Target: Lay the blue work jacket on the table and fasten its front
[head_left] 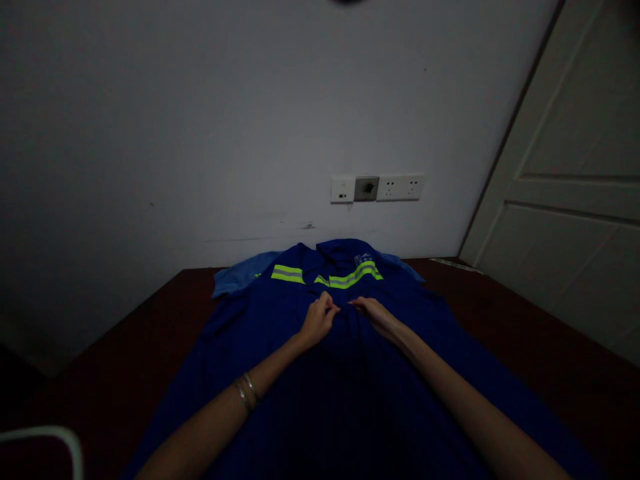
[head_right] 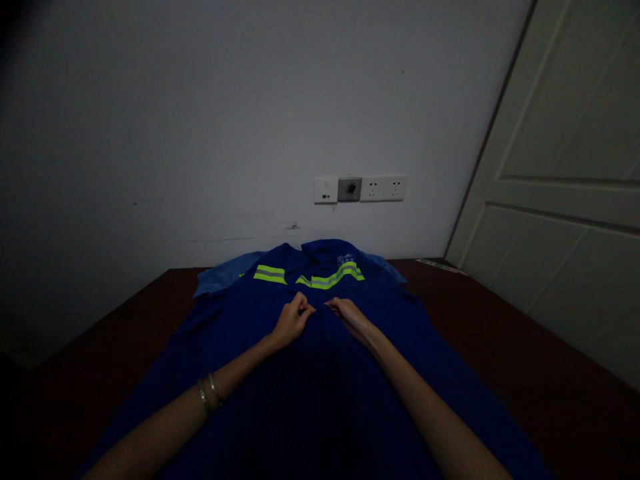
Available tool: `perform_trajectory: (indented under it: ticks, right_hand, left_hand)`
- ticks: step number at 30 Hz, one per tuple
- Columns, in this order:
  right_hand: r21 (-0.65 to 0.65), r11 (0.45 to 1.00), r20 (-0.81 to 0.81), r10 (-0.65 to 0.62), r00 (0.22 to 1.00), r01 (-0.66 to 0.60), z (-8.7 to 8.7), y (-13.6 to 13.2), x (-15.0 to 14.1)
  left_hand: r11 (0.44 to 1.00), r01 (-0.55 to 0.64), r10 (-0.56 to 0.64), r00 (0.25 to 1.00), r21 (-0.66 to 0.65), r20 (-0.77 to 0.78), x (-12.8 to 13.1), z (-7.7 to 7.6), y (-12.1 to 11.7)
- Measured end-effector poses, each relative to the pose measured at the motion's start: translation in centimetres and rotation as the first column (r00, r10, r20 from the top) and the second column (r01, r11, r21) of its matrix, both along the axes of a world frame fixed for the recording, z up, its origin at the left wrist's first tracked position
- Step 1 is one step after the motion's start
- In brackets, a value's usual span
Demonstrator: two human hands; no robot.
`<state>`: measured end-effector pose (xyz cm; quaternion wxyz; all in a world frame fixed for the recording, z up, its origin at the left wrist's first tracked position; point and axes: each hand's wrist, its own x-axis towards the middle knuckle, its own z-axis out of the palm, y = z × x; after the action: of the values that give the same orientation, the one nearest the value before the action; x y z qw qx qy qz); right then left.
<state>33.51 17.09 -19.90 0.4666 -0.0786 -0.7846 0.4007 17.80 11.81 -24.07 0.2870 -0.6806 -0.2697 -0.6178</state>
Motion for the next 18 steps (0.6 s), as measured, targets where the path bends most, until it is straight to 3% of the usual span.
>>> perform_trajectory:
  ticks: [11, 18]
  right_hand:
    - [0.202, 0.979, 0.045, -0.048, 0.998, 0.038, -0.33, 0.05, 0.24]
    - [0.469, 0.851, -0.029, -0.253, 0.967, 0.237, -0.26, 0.6, -0.32]
  left_hand:
    - [1.0, 0.011, -0.011, 1.0, -0.021, 0.003, 0.17, -0.12, -0.56]
    - [1.0, 0.017, -0.016, 1.0, -0.023, 0.008, 0.1, -0.2, -0.57]
